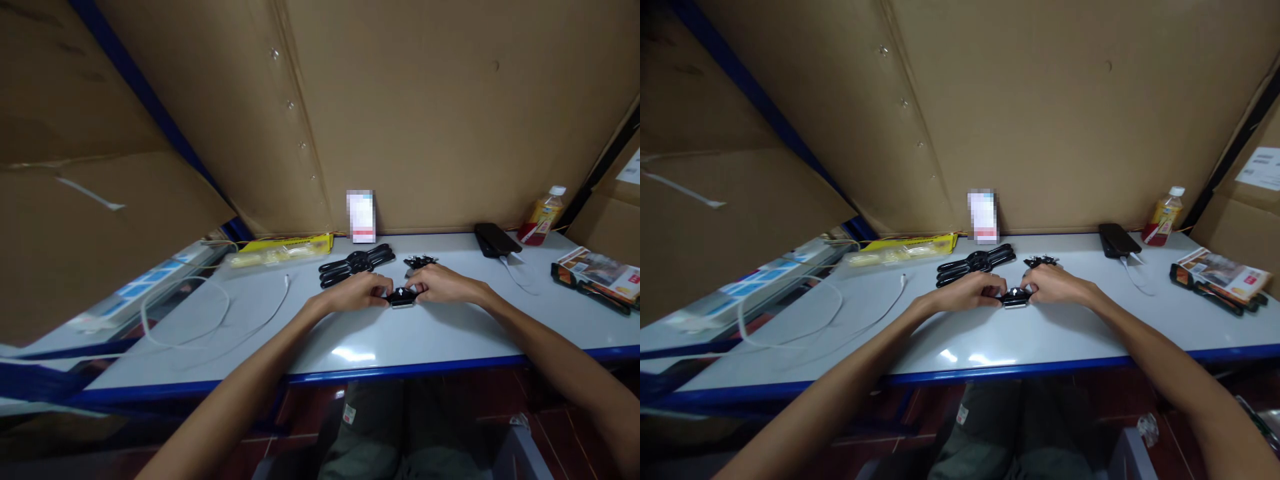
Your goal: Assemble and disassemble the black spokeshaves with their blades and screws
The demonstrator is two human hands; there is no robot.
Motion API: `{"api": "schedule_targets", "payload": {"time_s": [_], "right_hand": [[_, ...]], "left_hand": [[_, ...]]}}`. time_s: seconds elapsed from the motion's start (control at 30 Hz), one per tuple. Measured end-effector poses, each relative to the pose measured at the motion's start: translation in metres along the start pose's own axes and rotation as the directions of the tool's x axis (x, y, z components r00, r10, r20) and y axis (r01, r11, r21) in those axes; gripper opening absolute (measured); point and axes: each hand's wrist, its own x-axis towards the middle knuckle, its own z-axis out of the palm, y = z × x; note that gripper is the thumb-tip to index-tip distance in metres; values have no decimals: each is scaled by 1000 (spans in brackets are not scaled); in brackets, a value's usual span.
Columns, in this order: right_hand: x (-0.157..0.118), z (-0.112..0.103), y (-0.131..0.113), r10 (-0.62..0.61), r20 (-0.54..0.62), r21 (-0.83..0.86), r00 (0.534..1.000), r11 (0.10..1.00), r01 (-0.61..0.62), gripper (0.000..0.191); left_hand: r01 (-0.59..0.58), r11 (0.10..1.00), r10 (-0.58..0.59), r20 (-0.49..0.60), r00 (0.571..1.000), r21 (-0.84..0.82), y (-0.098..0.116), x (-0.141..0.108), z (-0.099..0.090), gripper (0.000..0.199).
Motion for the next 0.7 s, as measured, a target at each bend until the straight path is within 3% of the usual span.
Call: {"api": "schedule_targets", "payload": {"time_s": [0.3,0.43,0.6,0.7], "right_hand": [[0,0,-1,7,-9,2,1000,1000,-7,21],[-2,-5,6,-7,4,82,1000,997,7,27],[-1,-5,8,28,-218,102,976,995,-5,23],[3,4,4,-24,-247,51,969,998,37,20]], "left_hand": [[11,1000,-11,-2,1000,5,0,1,0,10],[22,1000,-22,2,1000,6,2,1,0,11],[28,1000,-28,7,1000,11,2,1,1,12],[20,1000,-20,-1,1000,17,1,1,1,11]]}}
